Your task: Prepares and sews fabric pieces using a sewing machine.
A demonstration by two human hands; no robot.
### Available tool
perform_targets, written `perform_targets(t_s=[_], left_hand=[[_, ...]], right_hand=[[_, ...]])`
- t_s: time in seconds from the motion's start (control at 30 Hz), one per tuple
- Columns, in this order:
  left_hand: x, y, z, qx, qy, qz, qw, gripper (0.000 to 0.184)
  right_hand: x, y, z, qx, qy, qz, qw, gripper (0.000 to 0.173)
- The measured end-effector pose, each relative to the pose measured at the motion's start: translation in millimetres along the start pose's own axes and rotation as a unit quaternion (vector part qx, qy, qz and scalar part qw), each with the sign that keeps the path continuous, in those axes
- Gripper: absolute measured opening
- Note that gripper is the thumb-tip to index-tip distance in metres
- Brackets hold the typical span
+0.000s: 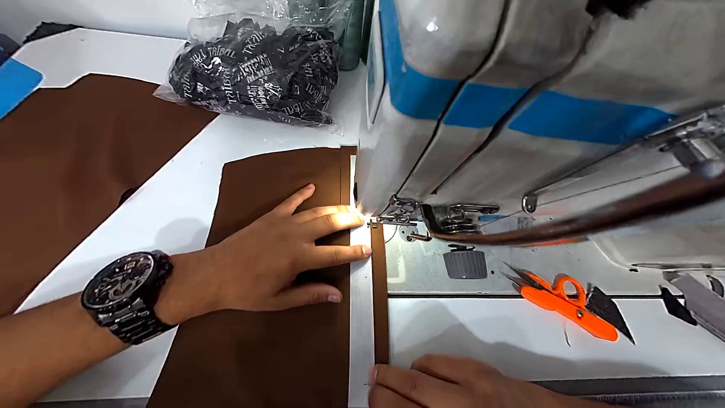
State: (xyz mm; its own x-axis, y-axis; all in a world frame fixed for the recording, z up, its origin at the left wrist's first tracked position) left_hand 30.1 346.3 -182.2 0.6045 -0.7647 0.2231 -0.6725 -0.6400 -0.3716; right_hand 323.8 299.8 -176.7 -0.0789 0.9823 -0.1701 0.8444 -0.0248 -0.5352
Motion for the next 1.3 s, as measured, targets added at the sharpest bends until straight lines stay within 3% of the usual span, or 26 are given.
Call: perform_targets(t_s=[0.33,0.8,0.9,1.07,1.3], left_hand=[[-42,-20,-1,-0.007,-0.009,-0.007,1.0,0.055],[-112,-39,14,0.042,0.007,0.029,0.999,0.052],[-81,-35,0,0.05,-0.04,0.02,0.998,0.049],[26,1,-13,0.023,-0.028,0.029,0.999,0.039],[61,19,-3,0.049,-0.063,0.054,0.995,0.043]], right_hand=[[40,-16,-3,-0.004,0.042,-0.032,0.999,0.021],[77,-20,4,0.064,0.064,0.01,0.996,0.02],[67,-19,3,0.045,0.099,0.033,0.994,0.02],[30,-7,5,0.022,0.115,0.119,0.986,0.022],[-20,13,14,0.078,0.116,0.23,0.963,0.024]])
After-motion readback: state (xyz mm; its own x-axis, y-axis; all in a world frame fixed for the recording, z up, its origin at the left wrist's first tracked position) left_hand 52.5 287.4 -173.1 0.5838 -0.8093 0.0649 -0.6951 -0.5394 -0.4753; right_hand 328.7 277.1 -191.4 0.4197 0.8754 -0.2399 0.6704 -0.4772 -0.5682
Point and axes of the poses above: each hand's wrist, its own y-axis away from the middle knuckle, its own z-axis out of the palm, x = y × z, the point moved 1 cm from there along -y, towards the middle knuckle, and after that the axes turned 9 degrees about x, right-handed, at the moved point
